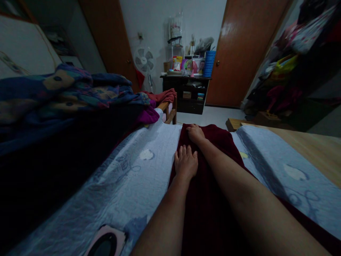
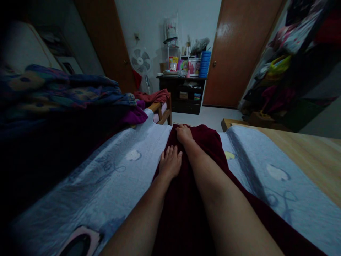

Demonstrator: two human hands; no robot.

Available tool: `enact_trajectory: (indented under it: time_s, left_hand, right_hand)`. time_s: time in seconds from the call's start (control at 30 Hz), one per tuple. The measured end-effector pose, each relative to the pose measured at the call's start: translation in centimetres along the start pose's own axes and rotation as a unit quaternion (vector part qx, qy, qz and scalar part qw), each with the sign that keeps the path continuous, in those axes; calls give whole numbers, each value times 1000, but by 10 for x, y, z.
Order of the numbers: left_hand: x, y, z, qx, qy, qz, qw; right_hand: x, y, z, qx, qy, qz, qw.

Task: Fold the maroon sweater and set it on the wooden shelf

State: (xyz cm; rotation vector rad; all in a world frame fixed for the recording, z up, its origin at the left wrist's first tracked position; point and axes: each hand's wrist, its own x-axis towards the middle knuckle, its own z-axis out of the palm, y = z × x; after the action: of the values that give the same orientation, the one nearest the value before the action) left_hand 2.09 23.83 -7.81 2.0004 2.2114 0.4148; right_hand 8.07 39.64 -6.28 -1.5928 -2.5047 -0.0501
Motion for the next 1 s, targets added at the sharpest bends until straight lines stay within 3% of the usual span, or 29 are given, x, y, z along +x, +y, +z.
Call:
enact_trajectory:
  time_s: [0.33,0.67,0.83,0.93,1.0]
  left_hand:
    - [-3,1,3,19,9,-10,1000]
    - [-2,2,5,18,6,-24,1000]
    - [-2,3,5,16,5,-24,1000]
    - [-2,3,5,15,9,-24,1000]
    - [-2,3,5,14,17,-25,999]
  right_hand:
    - [-8,-4,10,29,-98,29,994]
    - [-3,-1,19,25,19,75,997]
    - [-9,-9,8,-15,81,5,997]
    - [-10,-10,3,-1,49,-88,995]
    - [-10,-11,2,16,20,-107,994]
